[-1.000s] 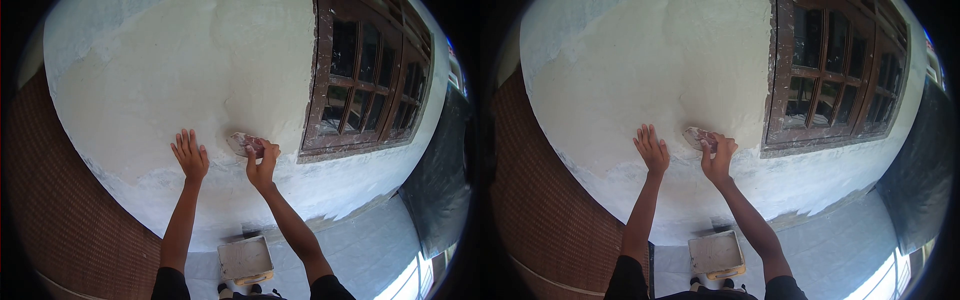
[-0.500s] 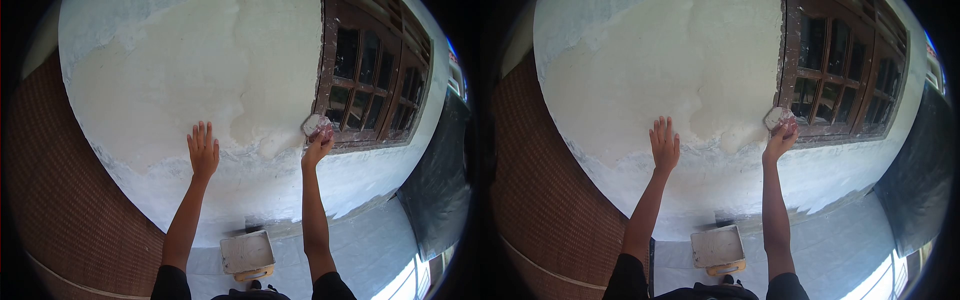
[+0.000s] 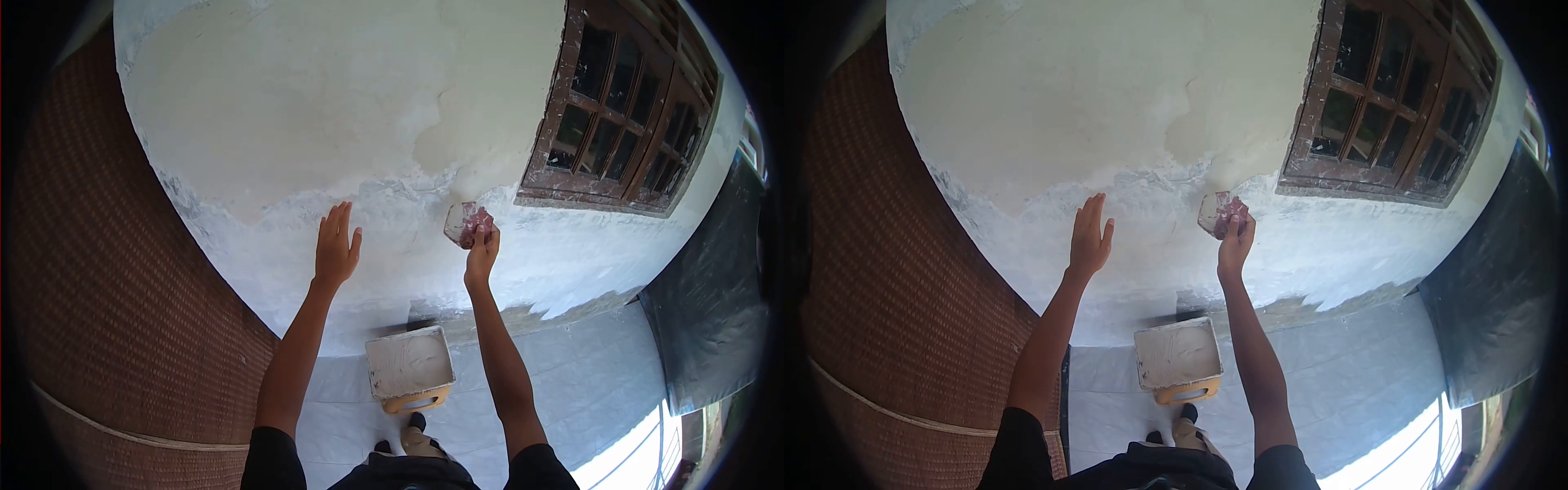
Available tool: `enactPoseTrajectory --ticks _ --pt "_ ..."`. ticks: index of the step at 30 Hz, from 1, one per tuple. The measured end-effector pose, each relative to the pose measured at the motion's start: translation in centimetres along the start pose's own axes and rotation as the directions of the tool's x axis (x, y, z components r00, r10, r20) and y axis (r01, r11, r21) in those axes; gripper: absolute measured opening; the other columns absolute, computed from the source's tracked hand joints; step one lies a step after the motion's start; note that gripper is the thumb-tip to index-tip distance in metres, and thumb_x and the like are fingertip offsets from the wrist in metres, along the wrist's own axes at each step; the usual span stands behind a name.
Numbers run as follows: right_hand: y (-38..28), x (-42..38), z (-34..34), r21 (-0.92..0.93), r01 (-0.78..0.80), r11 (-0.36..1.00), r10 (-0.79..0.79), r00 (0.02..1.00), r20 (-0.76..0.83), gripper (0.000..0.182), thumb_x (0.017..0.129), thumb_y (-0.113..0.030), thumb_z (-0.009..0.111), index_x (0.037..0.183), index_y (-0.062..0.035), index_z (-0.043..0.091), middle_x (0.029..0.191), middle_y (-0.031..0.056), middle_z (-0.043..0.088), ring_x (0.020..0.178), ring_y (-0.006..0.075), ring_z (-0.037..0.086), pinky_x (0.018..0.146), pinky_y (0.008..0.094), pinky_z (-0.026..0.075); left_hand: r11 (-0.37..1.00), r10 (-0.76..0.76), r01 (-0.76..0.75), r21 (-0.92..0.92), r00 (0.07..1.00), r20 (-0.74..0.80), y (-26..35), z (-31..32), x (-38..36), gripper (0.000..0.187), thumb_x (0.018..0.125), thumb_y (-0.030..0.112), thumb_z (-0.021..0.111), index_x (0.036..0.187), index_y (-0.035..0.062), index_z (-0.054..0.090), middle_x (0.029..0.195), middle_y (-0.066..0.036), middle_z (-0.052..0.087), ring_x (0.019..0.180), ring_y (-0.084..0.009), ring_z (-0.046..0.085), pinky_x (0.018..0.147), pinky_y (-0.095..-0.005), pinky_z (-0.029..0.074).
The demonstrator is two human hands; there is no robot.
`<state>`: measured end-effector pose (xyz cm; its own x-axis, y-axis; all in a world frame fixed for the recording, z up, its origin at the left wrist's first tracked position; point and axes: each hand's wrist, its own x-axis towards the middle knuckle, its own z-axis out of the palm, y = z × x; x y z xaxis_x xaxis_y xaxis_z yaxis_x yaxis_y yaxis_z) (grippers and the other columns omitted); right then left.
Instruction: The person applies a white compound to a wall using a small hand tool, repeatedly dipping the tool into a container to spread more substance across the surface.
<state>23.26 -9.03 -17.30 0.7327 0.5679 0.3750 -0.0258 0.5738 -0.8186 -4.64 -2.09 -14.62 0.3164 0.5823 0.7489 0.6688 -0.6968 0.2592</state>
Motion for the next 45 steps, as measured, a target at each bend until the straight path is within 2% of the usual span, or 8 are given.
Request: enactPoseTrajectory --ticks 12,25,34,37,39,40,42,45 --pt "8.6 -13.0 -5.4 -0.256 -0.49 0.834 0.506 0.863 -0.004 0.027 0.101 -0.016 0.048 0.123 -0.0011 0.051 0.112 0.0071 0.06 0.101 0.0144 0.055 0.089 0.0299 0.044 0.928 -0.279 0.328 -0.176 0.926 0.256 -4.2 1.5 -17.6 0.042 0.097 0.022 0.049 0.133 0.0006 0.046 0.129 -0.022 0.054 0.121 -0.0362 0.051 0.104 -0.0443 0.039" --pt "19.6 -24.1 -17.2 -0.459 -0.668 0.586 0.75 0.661 -0.006 0.028 0.101 -0.016 0.046 0.124 -0.0013 0.052 0.108 0.0073 0.062 0.095 0.0134 0.059 0.084 0.0287 0.047 0.749 -0.555 0.659 -0.071 0.682 0.476 -4.2 8.9 -39.2 0.041 0.098 0.022 0.048 0.132 -0.0004 0.047 0.129 -0.021 0.054 0.121 -0.0367 0.051 0.102 -0.043 0.041" --pt "26.5 -29.4 -23.3 -0.706 -0.548 0.448 0.772 0.636 -0.004 0.025 0.1 -0.011 0.046 0.122 0.0 0.053 0.106 0.0085 0.064 0.097 0.0147 0.06 0.085 0.0299 0.047 0.57 -0.668 0.821 -0.031 0.486 0.563 -0.3 14.7 -51.9 0.038 0.099 0.019 0.046 0.132 -0.0004 0.046 0.13 -0.02 0.053 0.123 -0.0347 0.05 0.104 -0.041 0.038" --pt "29.2 -30.9 -24.9 -0.776 -0.37 0.511 0.741 0.648 0.179 0.025 0.099 -0.009 0.047 0.122 -0.0016 0.053 0.111 0.0114 0.065 0.098 0.0181 0.062 0.086 0.0306 0.048 0.506 -0.68 0.863 -0.002 0.401 0.614 0.6 15.9 -55.1 0.043 0.099 0.021 0.046 0.135 -0.0005 0.044 0.133 -0.021 0.051 0.125 -0.0355 0.047 0.106 -0.0416 0.037" --pt "31.0 -31.9 -25.2 -0.772 -0.161 0.615 0.65 0.658 0.381 0.026 0.095 -0.004 0.049 0.121 -0.0037 0.053 0.113 0.0131 0.065 0.099 0.0267 0.063 0.086 0.0341 0.048 0.479 -0.696 0.878 -0.004 0.383 0.607 0.9 16.6 -56.6 0.043 0.099 0.021 0.047 0.136 -0.0007 0.043 0.134 -0.02 0.051 0.126 -0.0351 0.046 0.106 -0.0412 0.037" --pt "31.8 -32.3 -25.1 -0.777 -0.167 0.607 0.661 0.65 0.376 0.026 0.095 -0.004 0.049 0.121 -0.0037 0.053 0.113 0.0131 0.065 0.099 0.0267 0.063 0.086 0.0341 0.048 0.47 -0.699 0.883 0.004 0.37 0.612 0.9 16.8 -57.3 0.043 0.099 0.021 0.047 0.136 -0.0007 0.043 0.134 -0.02 0.051 0.126 -0.0351 0.046 0.106 -0.0412 0.037" --pt "33.3 -33.1 -25.0 -0.794 0.096 0.6 0.602 0.599 0.528 0.026 0.093 -0.004 0.053 0.119 -0.0036 0.055 0.113 0.014 0.066 0.099 0.0279 0.062 0.087 0.0359 0.047 0.451 -0.712 0.892 0.001 0.36 0.603 1.0 17.1 -58.5 0.043 0.098 0.021 0.047 0.135 -0.0009 0.043 0.134 -0.02 0.051 0.126 -0.0348 0.046 0.106 -0.0409 0.037" --pt "34.0 -33.9 -23.1 -0.803 0.249 0.542 0.616 0.532 0.581 0.027 0.09 -0.003 0.054 0.117 -0.0074 0.057 0.111 0.0094 0.067 0.093 0.0311 0.06 0.082 0.0416 0.044 0.426 -0.72 0.904 0.01 0.332 0.609 1.0 17.8 -59.9 0.043 0.098 0.02 0.047 0.135 -0.0009 0.044 0.134 -0.02 0.051 0.126 -0.0346 0.047 0.106 -0.0407 0.037"
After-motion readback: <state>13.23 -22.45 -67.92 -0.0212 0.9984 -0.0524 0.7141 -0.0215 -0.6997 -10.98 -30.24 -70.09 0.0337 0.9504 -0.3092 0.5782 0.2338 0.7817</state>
